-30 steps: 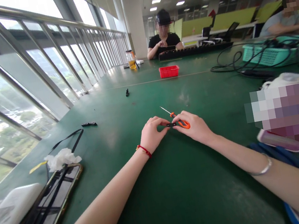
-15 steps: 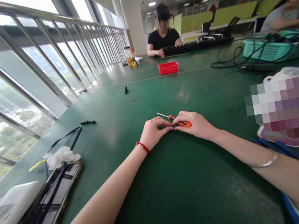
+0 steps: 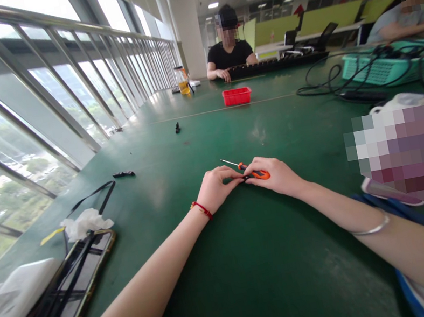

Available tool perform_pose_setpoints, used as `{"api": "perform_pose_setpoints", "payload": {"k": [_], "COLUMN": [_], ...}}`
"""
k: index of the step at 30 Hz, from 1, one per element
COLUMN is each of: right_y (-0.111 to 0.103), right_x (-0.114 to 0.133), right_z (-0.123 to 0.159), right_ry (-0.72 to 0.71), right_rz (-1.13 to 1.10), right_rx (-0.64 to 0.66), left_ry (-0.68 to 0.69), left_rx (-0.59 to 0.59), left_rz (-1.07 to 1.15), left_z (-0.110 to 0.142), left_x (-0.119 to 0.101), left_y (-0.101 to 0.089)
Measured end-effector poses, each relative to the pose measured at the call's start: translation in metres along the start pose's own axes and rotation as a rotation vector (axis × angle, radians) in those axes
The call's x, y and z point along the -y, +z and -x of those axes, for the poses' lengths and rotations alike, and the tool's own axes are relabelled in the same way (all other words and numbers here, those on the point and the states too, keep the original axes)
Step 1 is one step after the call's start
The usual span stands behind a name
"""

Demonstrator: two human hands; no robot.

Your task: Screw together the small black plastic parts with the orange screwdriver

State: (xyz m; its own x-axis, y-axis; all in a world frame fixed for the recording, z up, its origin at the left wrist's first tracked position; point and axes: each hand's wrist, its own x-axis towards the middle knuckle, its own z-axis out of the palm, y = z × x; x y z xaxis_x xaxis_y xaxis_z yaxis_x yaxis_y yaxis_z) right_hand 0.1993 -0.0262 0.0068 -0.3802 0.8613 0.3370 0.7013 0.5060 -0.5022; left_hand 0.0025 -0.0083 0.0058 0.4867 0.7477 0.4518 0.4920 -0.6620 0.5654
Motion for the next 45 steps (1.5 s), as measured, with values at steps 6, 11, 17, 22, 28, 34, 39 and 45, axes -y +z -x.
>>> {"api": "perform_pose_setpoints", "payload": {"k": [6, 11, 17, 22, 28, 34, 39, 45], "right_y": [0.0028, 0.0037, 0.0056, 0.0055, 0.0054, 0.0056, 0.0053, 0.0055], "right_x": [-0.0029, -0.0046, -0.0051, -0.0027, -0.0007, 0.0016, 0.0029, 0.0032], "right_z": [-0.0007, -0.0002, 0.0003, 0.0001, 0.0006, 0.0009, 0.0001, -0.0004], "right_ry": [0.007, 0.002, -0.005, 0.029, 0.033, 0.052, 0.068, 0.075], "right_rz": [-0.011, 0.005, 0.03, 0.046, 0.069, 0.075, 0.083, 0.086], "right_rx": [-0.014, -0.019, -0.035, -0.031, -0.018, -0.012, -0.002, 0.001], "left_ry": [0.026, 0.078, 0.182, 0.161, 0.151, 0.153, 0.143, 0.158], "left_rx": [0.0, 0.009, 0.03, 0.009, 0.019, 0.06, 0.083, 0.105], "left_rz": [0.064, -0.035, -0.219, -0.175, -0.167, -0.203, -0.208, -0.262], "left_z": [-0.0013, -0.0017, 0.0003, 0.0001, -0.0008, -0.0015, -0.0024, -0.0027], "left_x": [0.0043, 0.0047, 0.003, 0.0058, 0.0064, 0.0027, 0.0017, 0.0019], "left_y": [0.0006, 0.0016, 0.0027, 0.0036, 0.0037, 0.0034, 0.0031, 0.0029]}}
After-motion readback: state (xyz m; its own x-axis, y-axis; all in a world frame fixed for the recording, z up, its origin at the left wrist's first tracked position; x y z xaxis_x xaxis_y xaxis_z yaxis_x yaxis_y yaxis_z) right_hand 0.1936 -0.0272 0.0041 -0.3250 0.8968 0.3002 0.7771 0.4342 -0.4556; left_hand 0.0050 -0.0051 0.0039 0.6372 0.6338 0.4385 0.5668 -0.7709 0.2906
